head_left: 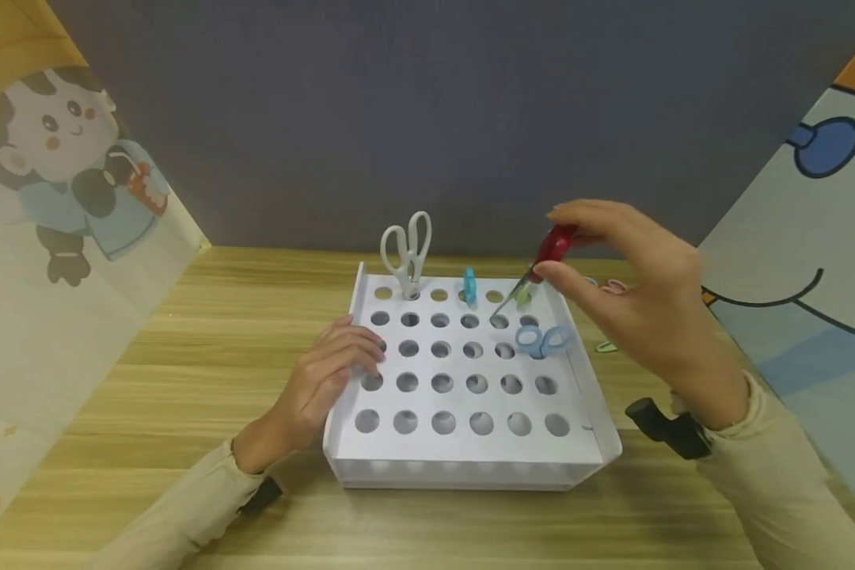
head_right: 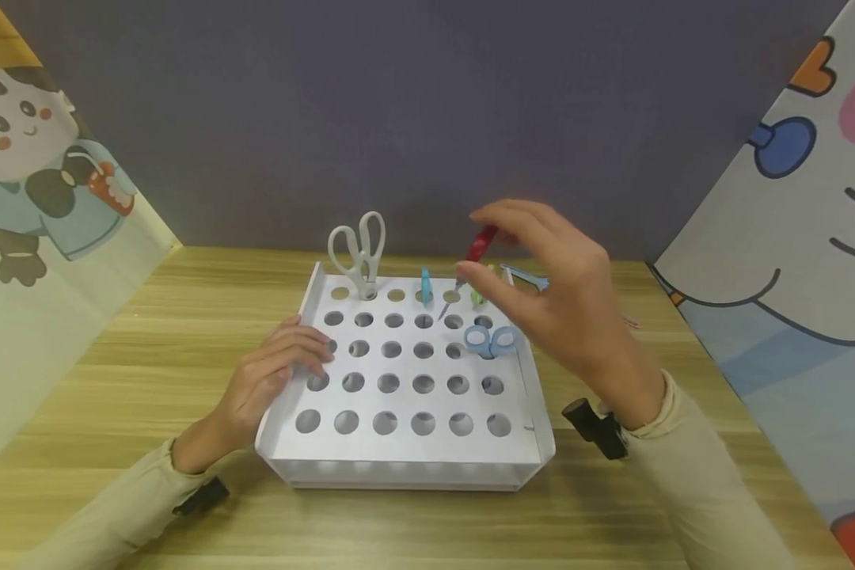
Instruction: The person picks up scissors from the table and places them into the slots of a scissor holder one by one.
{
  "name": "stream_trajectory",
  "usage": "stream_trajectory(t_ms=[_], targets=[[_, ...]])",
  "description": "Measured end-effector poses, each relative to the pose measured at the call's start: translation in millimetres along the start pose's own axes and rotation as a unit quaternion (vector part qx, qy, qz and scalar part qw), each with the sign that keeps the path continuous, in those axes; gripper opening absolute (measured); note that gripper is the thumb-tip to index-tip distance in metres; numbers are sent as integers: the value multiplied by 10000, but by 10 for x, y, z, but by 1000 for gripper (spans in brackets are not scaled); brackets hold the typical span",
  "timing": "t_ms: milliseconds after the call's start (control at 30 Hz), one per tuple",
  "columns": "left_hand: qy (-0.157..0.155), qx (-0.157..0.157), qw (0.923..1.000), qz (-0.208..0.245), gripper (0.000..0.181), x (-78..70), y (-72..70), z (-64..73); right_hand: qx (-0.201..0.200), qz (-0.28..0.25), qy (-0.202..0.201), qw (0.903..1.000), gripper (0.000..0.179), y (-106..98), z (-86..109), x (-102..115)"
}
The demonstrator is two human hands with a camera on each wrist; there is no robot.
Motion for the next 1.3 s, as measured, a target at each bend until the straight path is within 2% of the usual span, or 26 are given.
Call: stream_trajectory(t_ms=[167,400,633,833,1067,1200,1300], targets=[[0,-4,10000,-20,30,-9,-7,-9,247,-422,41,9988,51,101,39,-20],[17,7,10000,-33,29,-23,-11,-24,485,-900,47,9947,51,232,94,-28],[-19,-35,10000,-23,30,-17,-4,0,1139,-1014,177,9882,48,417,142,-47],[-17,-58,10000,4,30,-10,1,31,1722,-1112,236,9785,43,590,275,-115],[24,-55,10000,-6,30,-17,1,31,2045,-1250,178,9707,40,760,458,-125],[21,-50,10000,-2,30,-24,0,19,2161,-1167,443,9684,47,739,495,-136],[30,-28,10000,19,30,-26,4,7,2259,-983,867,9653,49,665,529,-156]])
Point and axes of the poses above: each hand's wrist, its own z-axis away from the middle knuckle, its own y-axis out of the palm, x = y × z, the point moved 3 cm from there along -z, towards the middle knuckle, and after that the axes turned 14 degrees about -y, right-handed, at the moved point
